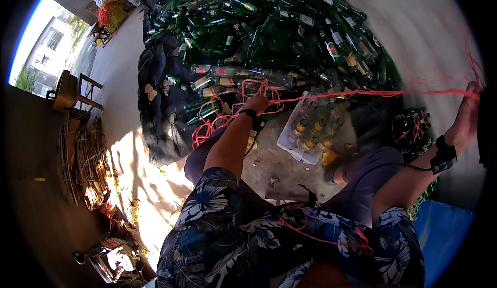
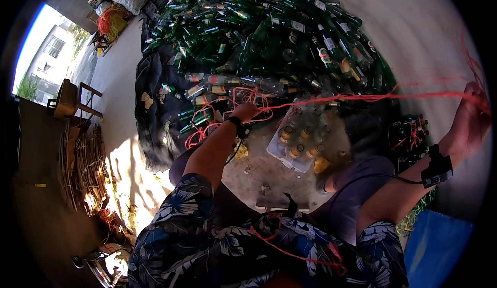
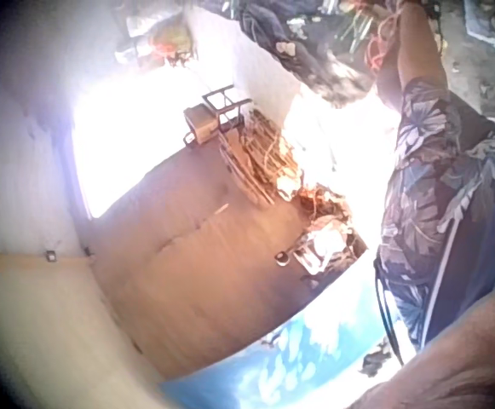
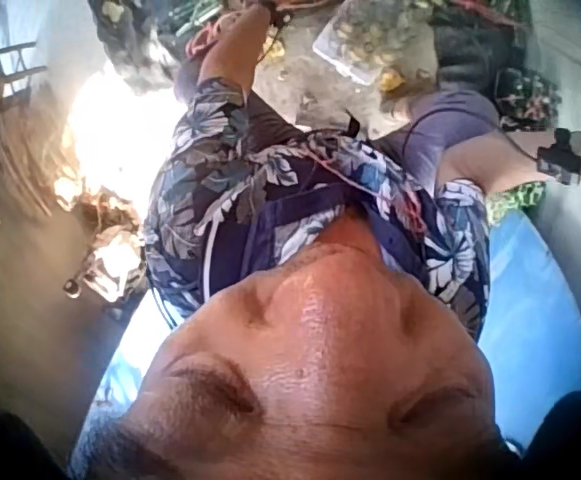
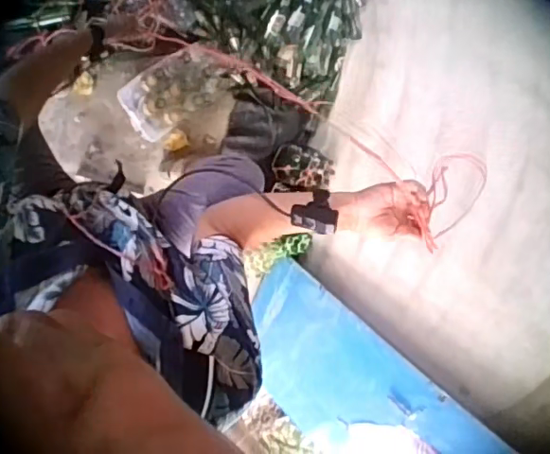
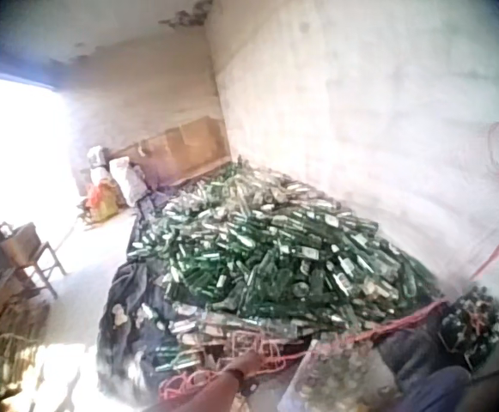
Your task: The person sits on the floor and gathers green glass bottles from a large pile. They place the bottles into a plastic crate and then tie them together with red string to form a bundle.
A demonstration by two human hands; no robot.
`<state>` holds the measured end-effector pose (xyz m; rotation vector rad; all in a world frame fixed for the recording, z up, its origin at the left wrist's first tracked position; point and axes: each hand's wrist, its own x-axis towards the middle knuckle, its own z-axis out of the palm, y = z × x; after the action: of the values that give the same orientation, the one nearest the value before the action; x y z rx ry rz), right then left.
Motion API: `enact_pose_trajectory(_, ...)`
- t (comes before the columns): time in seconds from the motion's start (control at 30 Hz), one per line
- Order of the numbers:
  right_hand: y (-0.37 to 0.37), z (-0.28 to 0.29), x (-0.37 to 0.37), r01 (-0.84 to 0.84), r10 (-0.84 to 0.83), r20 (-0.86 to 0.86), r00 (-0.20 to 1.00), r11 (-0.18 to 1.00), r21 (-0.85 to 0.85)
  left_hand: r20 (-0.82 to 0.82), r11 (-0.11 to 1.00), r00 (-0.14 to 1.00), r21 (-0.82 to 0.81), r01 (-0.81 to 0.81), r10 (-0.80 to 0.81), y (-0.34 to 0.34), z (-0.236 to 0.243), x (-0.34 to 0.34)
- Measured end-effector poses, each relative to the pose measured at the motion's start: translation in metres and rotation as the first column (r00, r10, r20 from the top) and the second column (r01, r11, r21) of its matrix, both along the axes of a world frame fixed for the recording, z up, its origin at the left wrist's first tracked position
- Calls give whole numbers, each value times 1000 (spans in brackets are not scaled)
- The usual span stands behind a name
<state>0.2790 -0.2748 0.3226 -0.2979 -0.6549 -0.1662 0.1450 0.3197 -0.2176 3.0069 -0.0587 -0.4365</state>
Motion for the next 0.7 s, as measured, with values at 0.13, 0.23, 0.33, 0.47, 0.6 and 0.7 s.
enact_pose_trajectory(0.13,26,-16,-4,356,-350,-355,867,933,-51,-60,940,998,-341,9,-31,17,48,25)
enact_pose_trajectory(0.23,-73,-92,68,54,-82,-284,955,993,-105,-237,490,947,-812,-315,216,-6,145,51)
enact_pose_trajectory(0.33,27,-104,57,-251,171,-281,944,926,-282,-311,273,917,-886,-375,250,8,221,32)
enact_pose_trajectory(0.47,146,-99,13,-359,118,-411,904,730,-581,-375,9,876,-918,-396,302,-16,326,-23)
enact_pose_trajectory(0.6,227,-102,-42,-302,55,-300,952,304,-904,-242,-29,900,-968,-249,363,-36,358,-39)
enact_pose_trajectory(0.7,277,-147,-70,-277,259,-206,944,276,-921,-184,-67,914,-983,-171,361,-53,377,-52)
